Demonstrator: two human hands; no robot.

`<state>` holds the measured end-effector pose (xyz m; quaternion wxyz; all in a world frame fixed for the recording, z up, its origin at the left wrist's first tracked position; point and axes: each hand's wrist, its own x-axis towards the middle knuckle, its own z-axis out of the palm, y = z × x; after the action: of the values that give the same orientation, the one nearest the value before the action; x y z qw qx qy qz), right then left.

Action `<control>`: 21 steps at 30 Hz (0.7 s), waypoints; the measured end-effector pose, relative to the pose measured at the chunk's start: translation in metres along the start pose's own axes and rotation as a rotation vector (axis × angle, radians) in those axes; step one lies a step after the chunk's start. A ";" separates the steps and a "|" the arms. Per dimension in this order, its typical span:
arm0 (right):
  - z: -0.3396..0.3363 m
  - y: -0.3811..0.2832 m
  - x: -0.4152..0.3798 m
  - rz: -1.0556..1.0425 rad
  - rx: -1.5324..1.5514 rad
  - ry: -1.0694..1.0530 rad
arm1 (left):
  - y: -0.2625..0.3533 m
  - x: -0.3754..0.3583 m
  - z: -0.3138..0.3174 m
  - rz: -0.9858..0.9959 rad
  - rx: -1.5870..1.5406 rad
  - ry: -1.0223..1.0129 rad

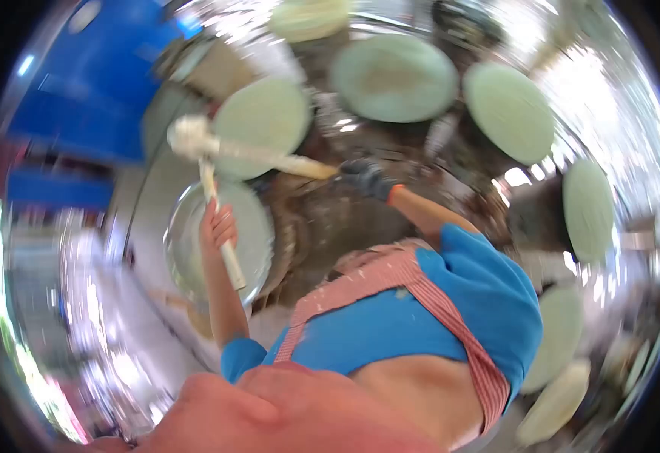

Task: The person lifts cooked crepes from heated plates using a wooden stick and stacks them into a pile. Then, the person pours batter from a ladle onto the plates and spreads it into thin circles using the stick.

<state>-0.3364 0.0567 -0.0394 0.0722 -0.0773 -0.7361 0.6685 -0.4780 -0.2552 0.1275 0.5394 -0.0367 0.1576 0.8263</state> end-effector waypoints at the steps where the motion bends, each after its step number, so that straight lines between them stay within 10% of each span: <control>1: -0.021 -0.002 -0.023 0.049 -0.269 0.001 | -0.014 0.029 -0.001 -0.093 -0.165 0.064; 8: -0.183 0.010 -0.221 0.296 -0.941 0.366 | -0.131 0.234 -0.028 -0.552 -0.578 -0.059; 11: -0.238 0.017 -0.220 0.680 -0.668 0.607 | -0.142 0.307 0.000 -0.601 -0.244 -0.009; 14: -0.285 0.049 -0.174 0.185 -1.090 0.922 | -0.144 0.380 0.034 -0.276 0.603 0.102; 17: -0.263 0.004 -0.083 -0.229 -0.421 1.038 | -0.159 0.446 0.043 -0.137 0.891 0.196; 19: -0.251 -0.029 -0.052 0.405 -0.738 0.600 | -0.166 0.493 0.020 -0.118 0.898 0.201; 21: -0.255 -0.005 -0.037 0.449 -0.832 0.633 | -0.167 0.545 -0.036 -0.121 1.037 0.276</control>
<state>-0.2470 0.2963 -0.0099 0.1091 -0.4504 -0.8454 0.2656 -0.5570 0.2747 -0.0697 0.5076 0.1171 0.6120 0.5950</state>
